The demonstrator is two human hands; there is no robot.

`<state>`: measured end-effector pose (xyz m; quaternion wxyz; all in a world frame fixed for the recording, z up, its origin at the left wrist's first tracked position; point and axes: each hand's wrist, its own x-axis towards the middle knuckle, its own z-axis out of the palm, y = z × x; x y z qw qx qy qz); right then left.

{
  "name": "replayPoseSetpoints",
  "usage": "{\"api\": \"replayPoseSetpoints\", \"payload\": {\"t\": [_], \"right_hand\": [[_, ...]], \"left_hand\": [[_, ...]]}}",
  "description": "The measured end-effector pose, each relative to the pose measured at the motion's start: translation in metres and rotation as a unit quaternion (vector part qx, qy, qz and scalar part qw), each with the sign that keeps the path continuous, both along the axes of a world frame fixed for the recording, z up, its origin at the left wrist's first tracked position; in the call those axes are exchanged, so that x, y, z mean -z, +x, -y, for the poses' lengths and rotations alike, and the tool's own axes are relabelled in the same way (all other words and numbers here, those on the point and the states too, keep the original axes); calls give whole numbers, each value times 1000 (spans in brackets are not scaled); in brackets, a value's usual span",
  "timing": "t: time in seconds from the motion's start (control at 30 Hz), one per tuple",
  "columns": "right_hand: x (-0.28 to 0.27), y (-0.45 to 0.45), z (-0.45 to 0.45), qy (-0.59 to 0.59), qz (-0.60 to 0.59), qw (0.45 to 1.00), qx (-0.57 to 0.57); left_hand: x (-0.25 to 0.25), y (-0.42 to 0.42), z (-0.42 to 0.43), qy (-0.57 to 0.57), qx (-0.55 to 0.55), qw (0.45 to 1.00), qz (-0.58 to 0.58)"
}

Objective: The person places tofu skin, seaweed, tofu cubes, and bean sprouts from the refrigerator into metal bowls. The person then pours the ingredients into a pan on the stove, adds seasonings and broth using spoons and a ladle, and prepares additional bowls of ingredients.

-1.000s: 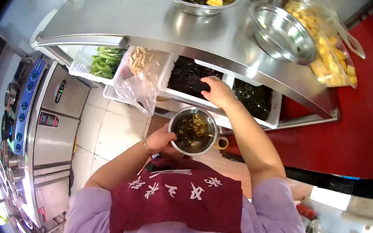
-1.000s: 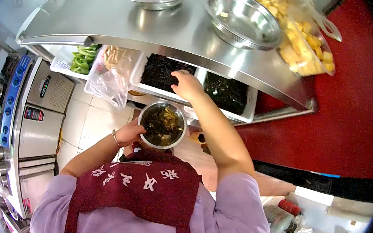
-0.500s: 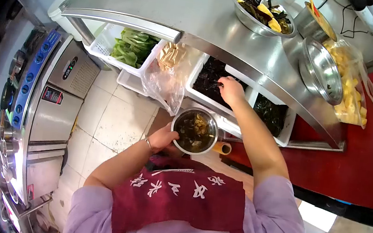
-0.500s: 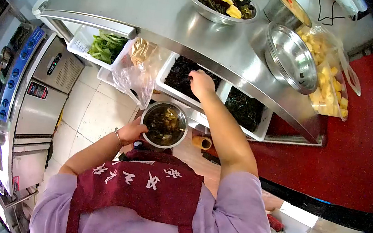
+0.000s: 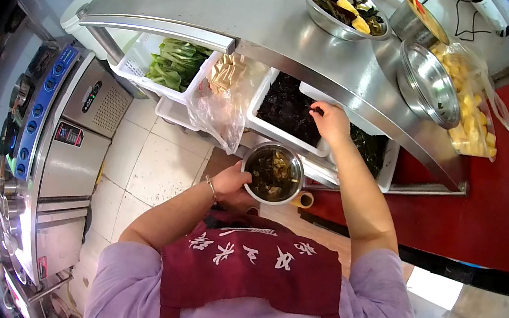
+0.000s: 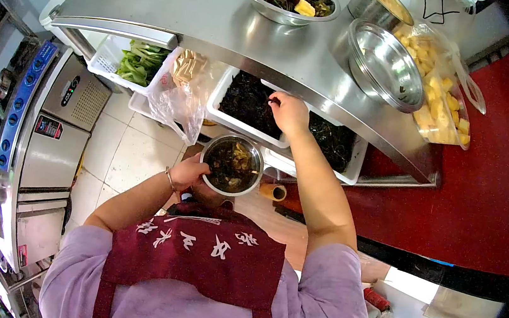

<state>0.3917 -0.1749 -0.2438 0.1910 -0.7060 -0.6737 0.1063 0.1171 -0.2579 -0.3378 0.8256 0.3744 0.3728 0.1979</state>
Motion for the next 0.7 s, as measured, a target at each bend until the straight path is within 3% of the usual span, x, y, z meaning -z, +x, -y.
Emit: {"api": "replayPoseSetpoints", "payload": {"t": [0.13,0.2,0.3,0.5,0.7], "right_hand": [[-1,7,2,-12,-96,994,47],[13,16,-7,27,-133,990,35],[11,16,-3,-21,-294,950,101],[13,23,2,4,-314,944,102],[-7,21,11,17,-366,924,106]], "left_hand": [[4,1,6,-16,-19,1000,8],[15,0,0,58,11,997,-57],[-4,3,5,42,-33,997,-56],[-9,11,8,-14,-68,997,25],[-12,19,2,-42,-41,998,13]]}}
